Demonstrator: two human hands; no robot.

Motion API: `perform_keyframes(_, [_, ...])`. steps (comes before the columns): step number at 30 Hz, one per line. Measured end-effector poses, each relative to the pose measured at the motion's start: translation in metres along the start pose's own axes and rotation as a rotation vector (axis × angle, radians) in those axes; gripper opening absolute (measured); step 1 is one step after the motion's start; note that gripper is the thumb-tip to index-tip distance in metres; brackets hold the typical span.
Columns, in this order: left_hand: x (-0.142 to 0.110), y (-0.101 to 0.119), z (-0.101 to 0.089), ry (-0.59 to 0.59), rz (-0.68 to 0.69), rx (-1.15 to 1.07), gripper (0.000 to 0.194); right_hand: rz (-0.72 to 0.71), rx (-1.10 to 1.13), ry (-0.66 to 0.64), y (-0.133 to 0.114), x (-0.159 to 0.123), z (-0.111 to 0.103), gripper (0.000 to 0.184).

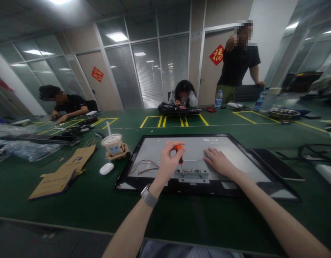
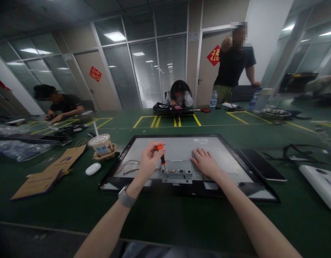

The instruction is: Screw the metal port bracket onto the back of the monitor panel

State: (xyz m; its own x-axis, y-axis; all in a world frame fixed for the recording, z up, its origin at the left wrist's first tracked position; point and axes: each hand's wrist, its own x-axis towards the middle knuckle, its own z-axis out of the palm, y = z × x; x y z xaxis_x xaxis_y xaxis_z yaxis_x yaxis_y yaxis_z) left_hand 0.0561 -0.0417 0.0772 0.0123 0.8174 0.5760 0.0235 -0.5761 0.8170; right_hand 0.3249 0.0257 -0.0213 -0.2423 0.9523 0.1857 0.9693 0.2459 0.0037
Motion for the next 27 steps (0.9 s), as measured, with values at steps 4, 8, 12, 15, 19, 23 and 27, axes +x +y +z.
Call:
perform_keyframes(4, [-0.0003,0.0014,0.0000,0.053,0.034,0.065,0.017,-0.001,-0.010,-0.005,-0.0009,-0.0005,-0.0014,0.058])
perform_keyframes(8, [-0.0013,0.0064,-0.0006,0.004,0.009,0.048,0.030,-0.016,-0.010,0.017,0.0009,0.0001,0.0014,0.057])
perform_keyframes(12, [-0.0029,0.0074,0.0005,0.025,0.039,0.081,0.020,-0.016,-0.013,0.025,0.0026,0.0010,0.0050,0.055])
perform_keyframes(15, [-0.0028,0.0072,0.0002,0.058,0.078,0.102,0.016,-0.014,-0.010,0.028,0.0031,0.0015,0.0063,0.056])
perform_keyframes(19, [-0.0004,0.0075,-0.0023,-0.013,0.046,0.022,0.029,-0.010,0.002,0.023,0.0029,0.0012,0.0044,0.056])
perform_keyframes(23, [0.0007,0.0051,-0.0028,-0.026,0.027,0.028,0.023,-0.017,-0.004,0.007,0.0024,0.0005,0.0011,0.057])
perform_keyframes(27, [-0.0009,0.0048,-0.0011,0.032,0.049,0.072,0.017,-0.009,-0.005,0.010,0.0013,0.0004,0.0006,0.057])
